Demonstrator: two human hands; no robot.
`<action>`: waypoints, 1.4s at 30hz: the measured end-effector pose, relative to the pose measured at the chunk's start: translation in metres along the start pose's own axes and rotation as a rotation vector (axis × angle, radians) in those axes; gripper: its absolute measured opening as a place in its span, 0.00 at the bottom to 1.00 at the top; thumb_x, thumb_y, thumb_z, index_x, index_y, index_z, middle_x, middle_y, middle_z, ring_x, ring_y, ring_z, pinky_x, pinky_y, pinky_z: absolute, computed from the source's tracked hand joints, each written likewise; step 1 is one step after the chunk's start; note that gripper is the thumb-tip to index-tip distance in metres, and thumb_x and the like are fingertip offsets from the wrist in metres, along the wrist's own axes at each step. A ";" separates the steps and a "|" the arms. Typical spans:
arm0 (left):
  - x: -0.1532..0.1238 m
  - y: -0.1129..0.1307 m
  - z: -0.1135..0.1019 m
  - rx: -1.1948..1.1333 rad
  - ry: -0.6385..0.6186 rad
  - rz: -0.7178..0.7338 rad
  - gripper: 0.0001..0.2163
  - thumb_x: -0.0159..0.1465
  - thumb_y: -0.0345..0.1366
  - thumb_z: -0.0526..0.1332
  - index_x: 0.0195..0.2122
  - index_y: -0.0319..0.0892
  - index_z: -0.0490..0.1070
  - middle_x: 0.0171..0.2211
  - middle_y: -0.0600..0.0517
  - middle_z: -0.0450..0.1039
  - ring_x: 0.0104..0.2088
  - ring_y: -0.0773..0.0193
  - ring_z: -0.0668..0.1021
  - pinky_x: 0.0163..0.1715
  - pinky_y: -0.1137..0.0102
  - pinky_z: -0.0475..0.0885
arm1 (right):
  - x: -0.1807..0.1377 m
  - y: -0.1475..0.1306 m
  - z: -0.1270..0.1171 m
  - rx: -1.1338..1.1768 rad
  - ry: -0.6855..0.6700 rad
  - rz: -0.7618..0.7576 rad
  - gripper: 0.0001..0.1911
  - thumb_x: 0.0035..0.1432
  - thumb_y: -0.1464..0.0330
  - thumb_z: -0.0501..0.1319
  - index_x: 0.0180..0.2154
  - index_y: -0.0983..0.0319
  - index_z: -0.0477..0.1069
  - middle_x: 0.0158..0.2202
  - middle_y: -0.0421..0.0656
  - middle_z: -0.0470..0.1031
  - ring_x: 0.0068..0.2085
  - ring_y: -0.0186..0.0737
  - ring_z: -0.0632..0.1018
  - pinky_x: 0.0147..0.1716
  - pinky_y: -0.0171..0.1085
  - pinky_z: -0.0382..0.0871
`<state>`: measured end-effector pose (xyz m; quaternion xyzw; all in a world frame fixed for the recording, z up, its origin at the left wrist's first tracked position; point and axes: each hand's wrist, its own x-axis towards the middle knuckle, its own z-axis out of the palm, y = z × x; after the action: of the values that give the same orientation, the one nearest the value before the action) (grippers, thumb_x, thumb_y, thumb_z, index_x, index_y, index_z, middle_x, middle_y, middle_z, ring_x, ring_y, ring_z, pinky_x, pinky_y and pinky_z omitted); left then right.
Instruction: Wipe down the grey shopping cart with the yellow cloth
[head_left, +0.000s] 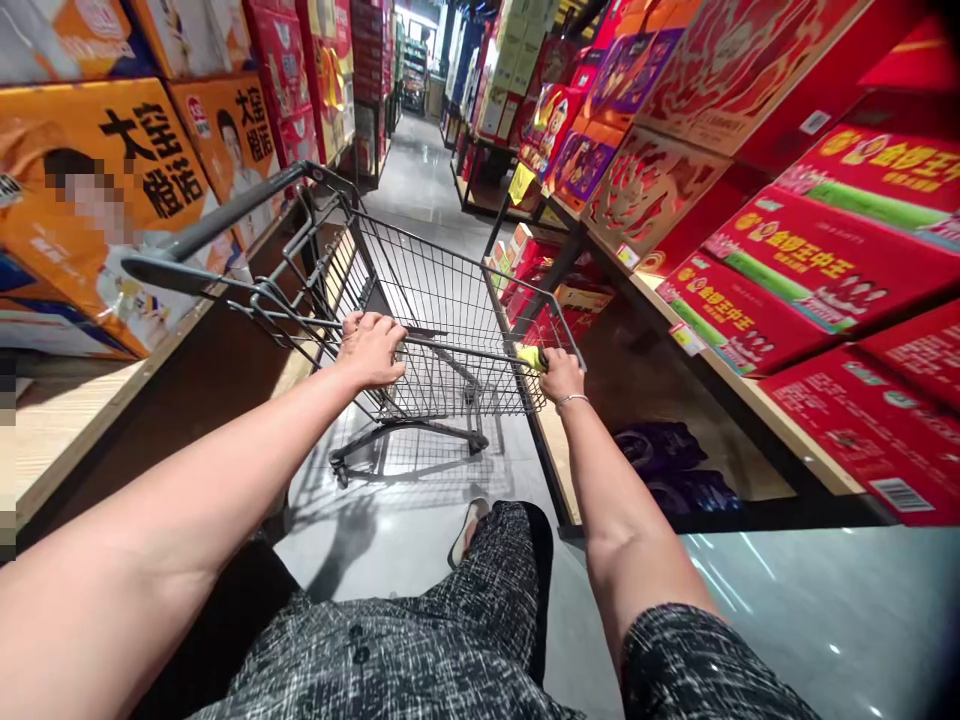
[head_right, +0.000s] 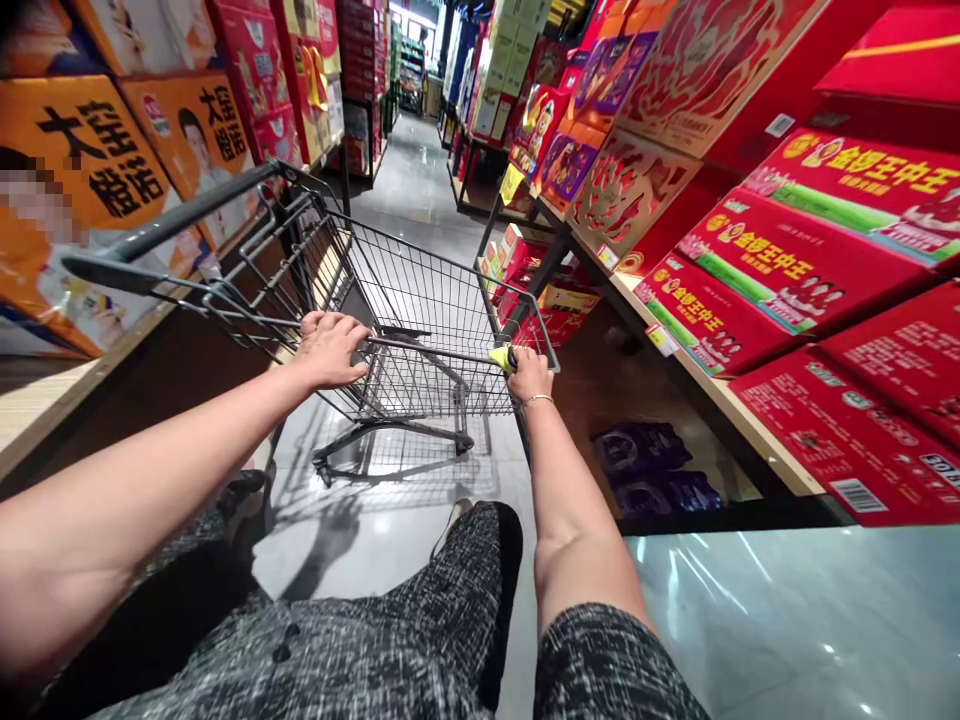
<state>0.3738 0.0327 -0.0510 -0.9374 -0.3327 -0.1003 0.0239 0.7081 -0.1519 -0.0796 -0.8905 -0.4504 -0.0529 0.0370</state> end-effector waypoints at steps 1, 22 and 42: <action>0.002 -0.003 0.000 0.010 -0.012 0.005 0.22 0.57 0.45 0.60 0.53 0.47 0.68 0.54 0.47 0.68 0.59 0.49 0.62 0.63 0.53 0.44 | -0.006 -0.003 -0.001 -0.005 0.002 0.009 0.22 0.55 0.74 0.54 0.52 0.56 0.66 0.52 0.47 0.67 0.51 0.49 0.64 0.42 0.43 0.63; 0.007 0.074 0.020 -0.125 -0.128 0.302 0.35 0.61 0.42 0.62 0.69 0.51 0.53 0.68 0.47 0.53 0.70 0.47 0.47 0.65 0.41 0.32 | -0.117 -0.049 0.024 -0.091 0.223 -0.157 0.35 0.59 0.77 0.51 0.67 0.55 0.55 0.66 0.49 0.56 0.59 0.52 0.58 0.53 0.49 0.58; 0.018 0.046 0.018 -0.102 -0.189 0.228 0.32 0.62 0.34 0.60 0.67 0.54 0.54 0.68 0.48 0.51 0.70 0.50 0.48 0.64 0.38 0.37 | -0.158 -0.057 0.081 -0.211 -0.234 -0.515 0.22 0.71 0.67 0.45 0.58 0.50 0.68 0.64 0.44 0.63 0.62 0.49 0.59 0.56 0.52 0.57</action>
<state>0.4195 0.0102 -0.0643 -0.9744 -0.2192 -0.0253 -0.0439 0.5745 -0.2352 -0.1787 -0.7460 -0.6546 -0.0042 -0.1223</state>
